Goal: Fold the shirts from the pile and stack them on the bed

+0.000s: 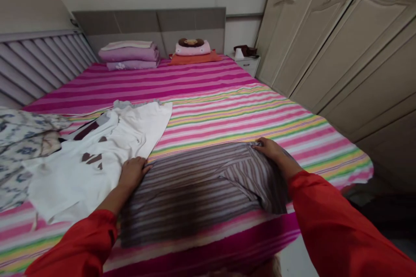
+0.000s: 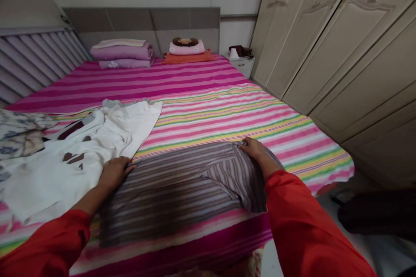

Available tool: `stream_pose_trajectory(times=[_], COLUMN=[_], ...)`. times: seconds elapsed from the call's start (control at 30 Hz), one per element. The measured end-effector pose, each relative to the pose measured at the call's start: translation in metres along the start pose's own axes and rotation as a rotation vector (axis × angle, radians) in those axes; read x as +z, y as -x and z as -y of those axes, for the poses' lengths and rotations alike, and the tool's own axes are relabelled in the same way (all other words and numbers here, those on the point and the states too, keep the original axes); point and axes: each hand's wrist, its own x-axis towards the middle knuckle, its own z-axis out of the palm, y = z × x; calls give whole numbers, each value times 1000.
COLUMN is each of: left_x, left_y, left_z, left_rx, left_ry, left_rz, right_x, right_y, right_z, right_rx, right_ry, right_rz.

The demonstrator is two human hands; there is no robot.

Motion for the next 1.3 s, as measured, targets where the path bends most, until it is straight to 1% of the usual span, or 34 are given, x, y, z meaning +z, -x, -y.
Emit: stream_pose_trajectory(times=[0.1, 0.17, 0.27, 0.37, 0.43, 0.47, 0.53, 0.6, 0.63, 0.67, 0.7, 0.73, 0.8, 0.83, 0.9, 1.0, 1.07, 1.13, 1.17, 1.27, 1.3], left_x=[-8, -14, -24, -25, -19, -14, -1, 15, 22, 30, 36, 40, 44, 44, 39, 32, 32, 35, 37, 36, 34], left_y=[-1, -6, -22, -42, -50, -50, -41, -22, -10, 2, 13, 23, 35, 38, 40, 39, 41, 45, 46, 48, 47], left_z=[2, 6, 6, -7, -23, -32, -50, -64, -68, -69, -68, -65, -58, -55, -54, -64, -73, -79, -81, -86, -90], left_rx=[-25, -28, -33, -87, -133, -133, -61, 47, 63, 45, 6, -38, -97, -111, -144, -171, -153, -148, -156, -188, -188], left_ry=[1, -4, -32, -12, 84, 156, 296, 342, 326, 297, 264, 237, 208, 202, 203, 232, 254, 268, 273, 283, 289], left_rz=[-11, -56, -107, -129, -203, -252, -319, -297, -265, -234, -208, -191, -171, -167, -176, -203, -194, -175, -168, -173, -184], right_x=[-7, -16, -31, -39, -36, -32, -15, 11, 25, 40, 52, 63, 72, 71, 60, 35, 25, 23, 25, 35, 37], right_y=[-4, -10, -25, -32, -23, -12, 21, 65, 88, 108, 125, 137, 147, 147, 140, 135, 142, 155, 162, 179, 181], right_z=[-2, -2, 3, 20, 38, 48, 67, 78, 79, 77, 73, 68, 56, 52, 50, 59, 68, 75, 77, 77, 77], right_rx=[-32, -41, -26, -12, -53, -103, -266, -460, -519, -560, -565, -537, -456, -419, -379, -335, -303, -304, -330, -460, -478], right_ry=[8, 37, 103, 145, 115, 75, -50, -203, -256, -264, -236, -200, -109, -61, 40, 167, 194, 177, 152, 3, -70], right_rz=[-17, -80, -209, -316, -408, -450, -481, -409, -368, -334, -327, -346, -398, -415, -396, -320, -311, -295, -252, -2, 52])
